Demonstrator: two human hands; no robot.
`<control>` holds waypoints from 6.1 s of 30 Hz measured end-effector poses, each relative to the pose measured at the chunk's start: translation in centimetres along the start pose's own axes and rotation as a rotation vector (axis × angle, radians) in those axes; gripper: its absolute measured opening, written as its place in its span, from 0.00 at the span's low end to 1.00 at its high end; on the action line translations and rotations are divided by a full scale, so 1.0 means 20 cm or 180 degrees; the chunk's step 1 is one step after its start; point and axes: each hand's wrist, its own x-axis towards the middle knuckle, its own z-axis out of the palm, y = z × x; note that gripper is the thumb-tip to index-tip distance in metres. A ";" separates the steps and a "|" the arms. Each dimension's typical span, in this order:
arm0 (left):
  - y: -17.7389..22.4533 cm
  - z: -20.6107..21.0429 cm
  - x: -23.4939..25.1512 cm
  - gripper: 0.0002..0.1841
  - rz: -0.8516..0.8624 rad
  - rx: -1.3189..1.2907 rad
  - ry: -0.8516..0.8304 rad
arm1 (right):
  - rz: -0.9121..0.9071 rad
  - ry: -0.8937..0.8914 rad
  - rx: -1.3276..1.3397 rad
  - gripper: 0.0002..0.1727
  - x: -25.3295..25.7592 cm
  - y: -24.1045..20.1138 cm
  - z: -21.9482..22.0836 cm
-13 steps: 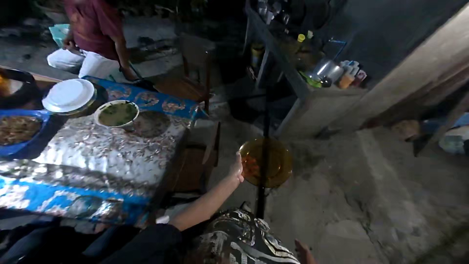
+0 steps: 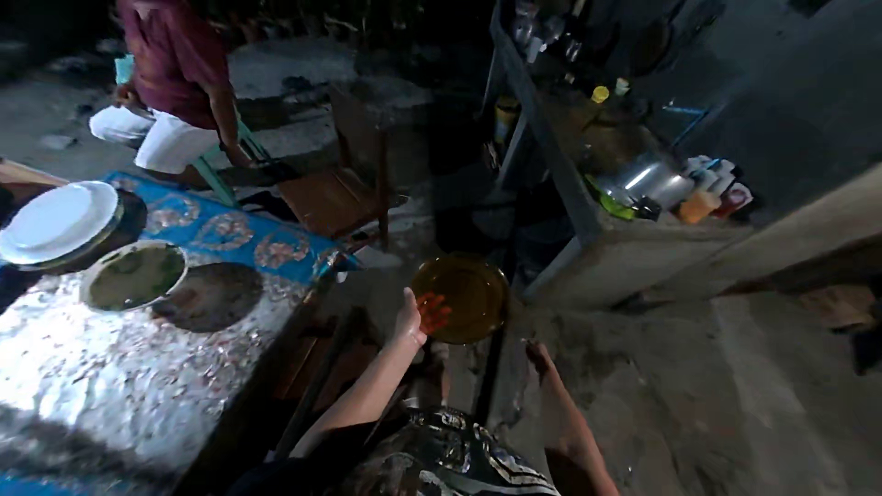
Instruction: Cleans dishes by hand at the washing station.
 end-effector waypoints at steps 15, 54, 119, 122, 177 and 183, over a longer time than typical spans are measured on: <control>1.06 1.35 1.56 0.38 0.0324 0.0134 0.0117 | 0.0182 -0.0548 0.0110 0.26 1.78 -1.27 -0.19; 0.98 6.75 5.43 0.55 0.3340 0.5975 -0.3274 | 0.1535 0.3763 0.4347 0.28 5.19 -2.97 -2.41; 0.77 6.45 4.78 0.21 0.1608 0.4534 -0.6790 | 0.0010 0.3369 0.4815 0.22 4.82 -3.21 -2.22; 0.62 6.67 4.46 0.19 0.2431 0.3918 -0.7035 | 0.0150 0.3770 0.4101 0.19 4.93 -3.04 -2.50; -0.21 6.16 5.22 0.27 0.0218 0.7050 -0.4668 | 0.0986 0.2218 0.0076 0.27 5.57 -2.40 -2.46; -0.23 6.15 5.23 0.23 0.0044 0.6862 -0.4726 | 0.2081 0.3294 -0.0051 0.37 5.68 -2.20 -2.67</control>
